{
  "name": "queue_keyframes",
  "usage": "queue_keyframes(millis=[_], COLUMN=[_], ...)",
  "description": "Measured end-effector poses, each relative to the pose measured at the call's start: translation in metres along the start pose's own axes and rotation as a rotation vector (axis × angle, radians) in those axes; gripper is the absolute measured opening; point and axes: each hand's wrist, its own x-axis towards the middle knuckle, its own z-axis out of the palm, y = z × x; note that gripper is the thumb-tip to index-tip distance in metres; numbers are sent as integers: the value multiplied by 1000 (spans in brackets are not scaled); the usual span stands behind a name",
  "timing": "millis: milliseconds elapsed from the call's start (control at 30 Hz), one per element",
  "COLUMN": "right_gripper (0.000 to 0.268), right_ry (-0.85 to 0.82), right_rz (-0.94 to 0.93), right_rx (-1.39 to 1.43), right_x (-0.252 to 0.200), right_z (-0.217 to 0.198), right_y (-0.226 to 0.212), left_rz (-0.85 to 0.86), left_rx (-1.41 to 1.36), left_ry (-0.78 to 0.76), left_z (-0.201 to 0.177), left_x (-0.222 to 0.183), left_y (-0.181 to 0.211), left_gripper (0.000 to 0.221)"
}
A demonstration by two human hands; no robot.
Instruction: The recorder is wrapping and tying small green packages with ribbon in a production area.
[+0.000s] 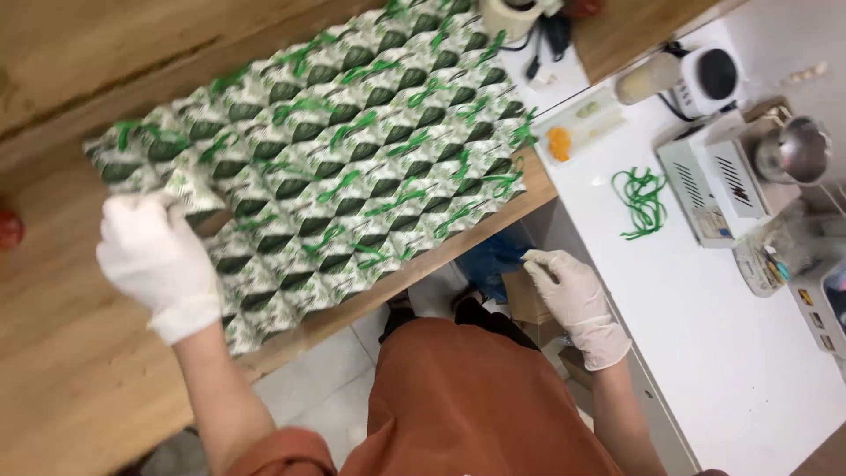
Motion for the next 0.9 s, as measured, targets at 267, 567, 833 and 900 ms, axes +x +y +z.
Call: queue_keyframes(millis=[267,567,833,900], right_gripper=[15,19,19,20], right_ry=[103,79,93,118], right_rz=[-96,123,261,273], right_rx=[-63,-46,-14,-50], right_x=[5,-8,-32,-37], right_z=[-26,-80,-130,-135], right_y=[18,106,218,250], left_rz=[119,422,536,557], left_rx=[-311,-666,-377,-276], left_ry=[-137,-496,-1036,-958], left_z=[5,98,131,144], left_x=[-14,-101,-137,-149], left_y=[145,347,497,521], left_gripper=[18,16,24,22])
